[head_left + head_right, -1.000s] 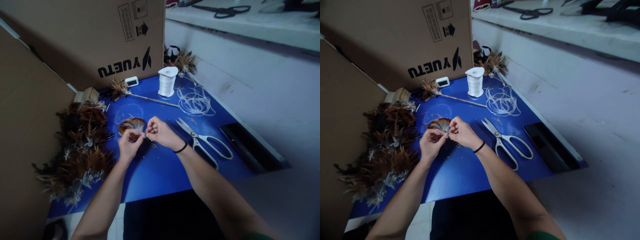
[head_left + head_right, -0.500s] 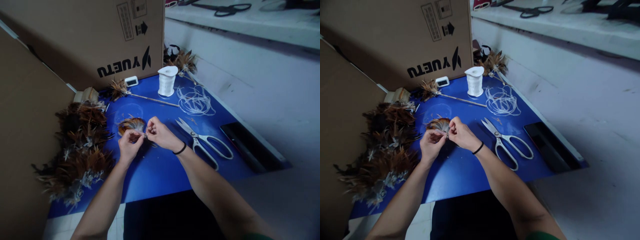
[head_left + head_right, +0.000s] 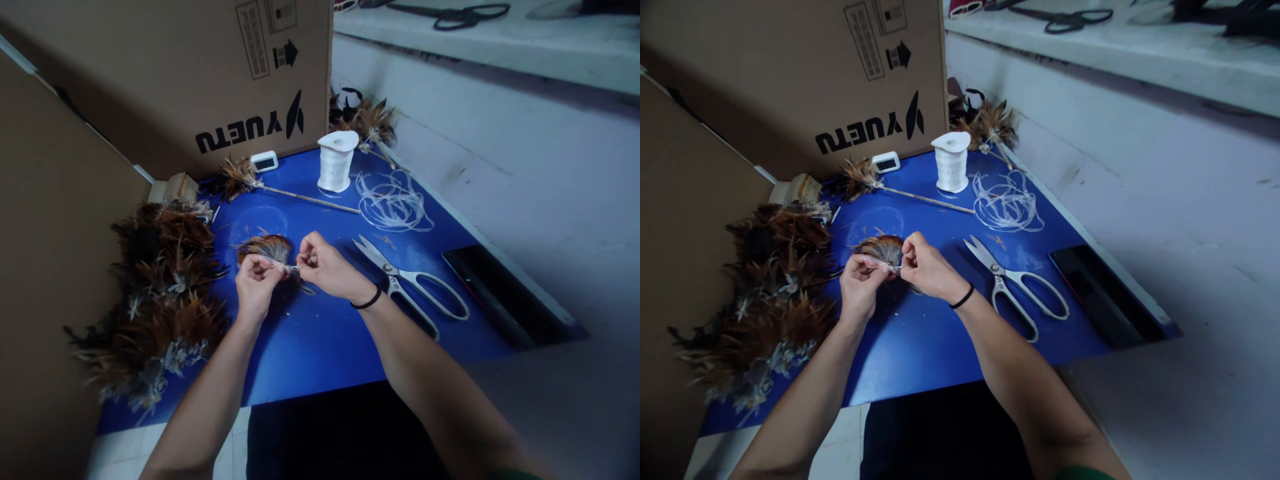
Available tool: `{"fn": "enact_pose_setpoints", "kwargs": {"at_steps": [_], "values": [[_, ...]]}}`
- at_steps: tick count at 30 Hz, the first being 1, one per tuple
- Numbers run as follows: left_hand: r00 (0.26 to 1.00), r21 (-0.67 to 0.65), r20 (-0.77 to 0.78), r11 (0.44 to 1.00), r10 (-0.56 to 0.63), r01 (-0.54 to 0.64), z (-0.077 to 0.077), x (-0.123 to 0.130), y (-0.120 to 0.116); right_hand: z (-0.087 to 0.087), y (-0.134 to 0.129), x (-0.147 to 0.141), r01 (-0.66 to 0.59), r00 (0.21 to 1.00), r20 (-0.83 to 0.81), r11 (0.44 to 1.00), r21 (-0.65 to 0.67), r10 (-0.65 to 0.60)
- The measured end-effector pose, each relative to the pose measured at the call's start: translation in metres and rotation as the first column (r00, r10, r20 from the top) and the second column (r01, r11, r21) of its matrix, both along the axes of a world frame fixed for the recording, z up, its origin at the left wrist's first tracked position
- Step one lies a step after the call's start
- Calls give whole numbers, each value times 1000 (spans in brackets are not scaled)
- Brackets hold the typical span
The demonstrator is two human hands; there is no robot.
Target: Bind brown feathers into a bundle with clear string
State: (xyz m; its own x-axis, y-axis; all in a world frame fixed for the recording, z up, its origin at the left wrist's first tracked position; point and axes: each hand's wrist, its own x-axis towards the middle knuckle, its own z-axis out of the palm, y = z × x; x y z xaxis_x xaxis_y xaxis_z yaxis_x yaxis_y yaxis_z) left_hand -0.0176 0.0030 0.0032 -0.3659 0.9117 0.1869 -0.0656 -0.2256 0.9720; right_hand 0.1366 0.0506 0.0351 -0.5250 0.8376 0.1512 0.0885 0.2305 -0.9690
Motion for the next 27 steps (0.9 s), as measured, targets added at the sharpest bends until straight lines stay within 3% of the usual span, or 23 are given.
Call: {"fn": "enact_pose_setpoints", "kwargs": {"at_steps": [7,11,17,27], "values": [[990,-38,135,998,-36,41,4,2,-1,-3,1,-1,-47,996,-75,997,-61,42],[984,-69,168,994,-66,78,4,0,-1,-4,2,0,-37,999,-5,999,-4,37],[984,-76,167,994,-65,79,3,-1,-1,-3,1,1,-44,996,82,999,-22,46],[971,-118,229,988,-74,103,1,-2,1,4,1,4,0,985,167,964,266,-46]]}}
